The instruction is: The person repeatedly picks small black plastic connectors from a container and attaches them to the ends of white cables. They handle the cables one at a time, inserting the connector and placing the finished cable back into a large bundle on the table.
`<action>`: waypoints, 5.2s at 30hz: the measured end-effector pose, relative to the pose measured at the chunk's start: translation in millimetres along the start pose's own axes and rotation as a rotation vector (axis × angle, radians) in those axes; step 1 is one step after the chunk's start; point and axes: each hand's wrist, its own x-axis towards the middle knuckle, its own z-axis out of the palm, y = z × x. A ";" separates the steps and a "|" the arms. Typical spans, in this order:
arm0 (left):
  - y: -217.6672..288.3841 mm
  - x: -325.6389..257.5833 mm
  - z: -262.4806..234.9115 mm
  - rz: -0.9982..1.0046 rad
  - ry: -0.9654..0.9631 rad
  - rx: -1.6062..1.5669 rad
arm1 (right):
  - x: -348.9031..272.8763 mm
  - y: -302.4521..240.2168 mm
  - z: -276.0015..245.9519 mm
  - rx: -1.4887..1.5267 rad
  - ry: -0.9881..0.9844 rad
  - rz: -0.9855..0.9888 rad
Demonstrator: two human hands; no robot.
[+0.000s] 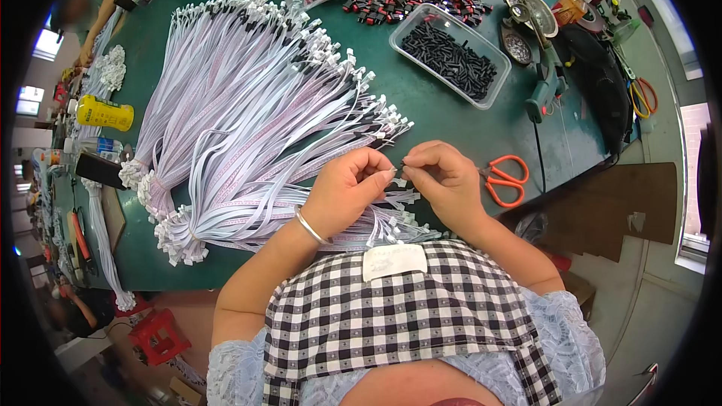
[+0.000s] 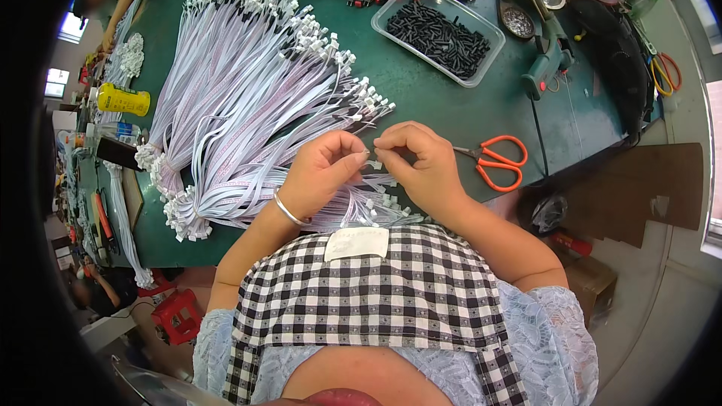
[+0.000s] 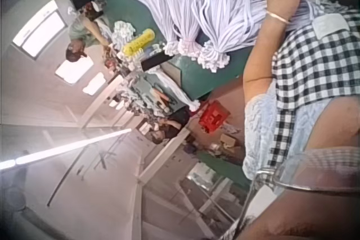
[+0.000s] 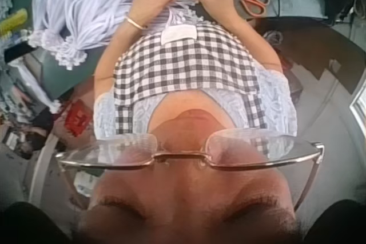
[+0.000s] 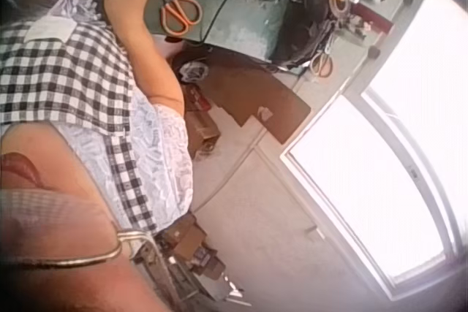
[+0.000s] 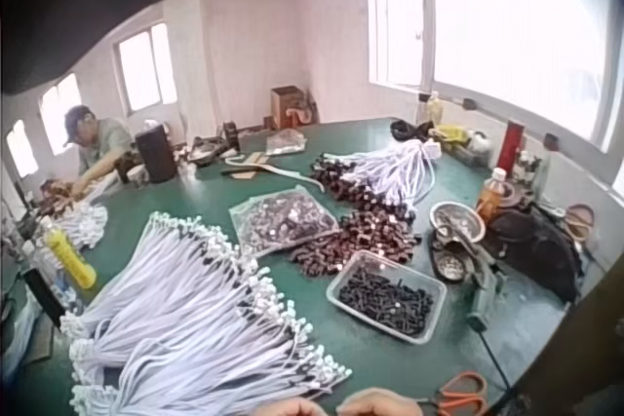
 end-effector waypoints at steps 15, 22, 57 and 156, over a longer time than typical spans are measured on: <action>1.2 -0.7 2.3 0.013 0.019 0.033 | 3.6 -12.4 -4.2 -0.271 -0.070 -0.094; 2.9 -1.9 2.5 0.015 0.017 0.030 | 1.1 -11.6 -3.0 -0.271 -0.048 -0.137; 9.9 -18.6 -7.0 0.408 0.064 0.673 | 6.4 -16.6 -8.7 -0.219 -0.288 0.065; 2.3 -9.4 -10.2 0.045 0.022 0.011 | 21.7 -20.9 8.9 0.139 -0.146 0.024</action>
